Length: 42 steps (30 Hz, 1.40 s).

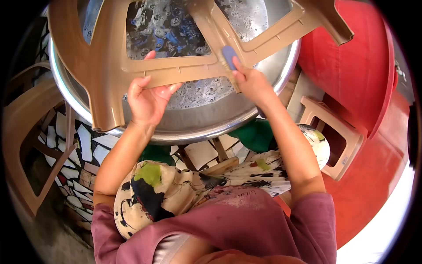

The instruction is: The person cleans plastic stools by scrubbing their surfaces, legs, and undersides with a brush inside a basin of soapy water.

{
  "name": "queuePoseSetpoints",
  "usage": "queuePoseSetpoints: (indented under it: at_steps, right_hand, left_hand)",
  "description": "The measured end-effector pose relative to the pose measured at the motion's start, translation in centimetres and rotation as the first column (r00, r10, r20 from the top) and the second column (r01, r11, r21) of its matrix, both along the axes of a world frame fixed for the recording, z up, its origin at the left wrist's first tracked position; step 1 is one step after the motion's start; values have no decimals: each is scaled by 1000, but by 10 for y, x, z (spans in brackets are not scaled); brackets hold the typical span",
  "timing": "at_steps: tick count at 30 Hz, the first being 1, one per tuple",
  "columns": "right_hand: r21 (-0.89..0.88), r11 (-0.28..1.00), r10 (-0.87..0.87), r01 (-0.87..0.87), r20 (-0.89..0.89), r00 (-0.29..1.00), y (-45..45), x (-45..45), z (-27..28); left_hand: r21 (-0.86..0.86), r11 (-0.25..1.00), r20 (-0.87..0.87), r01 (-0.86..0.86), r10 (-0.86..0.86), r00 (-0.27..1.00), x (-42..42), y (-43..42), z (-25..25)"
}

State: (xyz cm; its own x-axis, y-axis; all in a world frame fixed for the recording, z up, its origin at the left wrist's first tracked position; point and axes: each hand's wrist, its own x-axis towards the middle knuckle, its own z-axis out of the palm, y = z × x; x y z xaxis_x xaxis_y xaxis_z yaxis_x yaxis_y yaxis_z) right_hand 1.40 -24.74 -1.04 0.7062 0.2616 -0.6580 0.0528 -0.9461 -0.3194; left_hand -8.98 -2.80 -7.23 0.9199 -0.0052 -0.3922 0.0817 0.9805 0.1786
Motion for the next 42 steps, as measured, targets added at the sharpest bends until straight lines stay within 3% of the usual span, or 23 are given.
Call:
queuePoseSetpoints:
  at_steps: [1,2,4,5,7,8,9,12,14,15,17,18,21,23,25,27,30,31,33,37,38,40,42]
  right_hand:
    - [-80,992,-96,97,16,995,-6,3,-2]
    - [-41,997,69,-65,120,990,-3,-7,-14]
    - [322,940,-86,111,-94,992,55,-29,-6]
    - [329,938,-80,108,-98,992,75,-31,3]
    - [309,935,180,-177,19,984,99,-35,17]
    - [371,928,52,-20,-77,996,76,-34,5]
    - [338,940,11,-35,72,997,40,-31,-12]
    - [224,963,-158,147,31,987,-1,-20,-22]
    - [337,937,-27,88,-183,983,67,-37,14]
    - [341,936,-23,87,-185,982,89,-39,13]
    - [397,878,231,-268,140,963,124,-43,12]
    - [442,889,135,-119,-4,991,103,-45,1]
    - [181,960,-155,213,-290,944,32,-26,-7]
    - [130,989,-63,72,-70,996,21,-31,-5]
    - [370,920,-79,129,-147,986,83,-39,12]
    - [414,886,247,-209,-40,968,135,-31,23]
    - [425,902,86,-68,-23,996,66,-35,-9]
    - [394,919,47,-29,-36,998,36,-31,-12]
    - [115,987,-107,109,-18,994,9,-31,-3]
    - [416,890,203,-189,10,979,122,-50,20]
    - [445,878,177,-175,37,984,124,-49,16]
    - [317,947,69,-59,-21,997,86,-46,2]
    - [149,985,59,-83,160,985,26,-34,-15]
  left_hand:
    - [2,1000,3,5,-5,1000,1,-2,0]
    - [62,998,3,10,-10,1000,3,-5,1]
    - [220,975,-43,15,-6,999,6,-11,9]
    - [228,974,-47,12,-1,999,3,-8,2]
    - [102,992,-80,75,-66,995,2,0,5]
    - [193,981,-41,5,3,999,2,-9,11]
    - [200,980,-29,-7,13,999,3,-7,13]
    - [159,987,-35,26,-21,999,2,-10,6]
    - [222,974,-42,53,-45,998,0,-13,1]
    - [227,973,-45,51,-42,998,-2,-11,-2]
    - [295,955,-123,31,6,992,-6,-2,-4]
    - [299,954,-124,31,7,992,-7,-1,-2]
    - [141,989,-90,34,-22,996,-1,-5,5]
    - [137,989,-94,49,-36,995,0,-8,1]
    - [257,965,-24,43,-38,999,-3,-9,-6]
    - [363,932,-79,17,13,997,-5,-1,-10]
    - [124,992,-33,12,-8,999,-3,1,0]
    - [126,992,-31,-5,9,999,-1,1,0]
    - [39,999,-106,-1,5,994,-1,1,-3]
    - [108,993,-117,-43,55,992,-2,-1,-18]
    - [153,988,-146,-18,41,988,-2,8,-12]
    - [94,995,-142,-14,27,990,-4,6,-7]
    - [-17,999,-130,-28,25,991,2,3,-10]
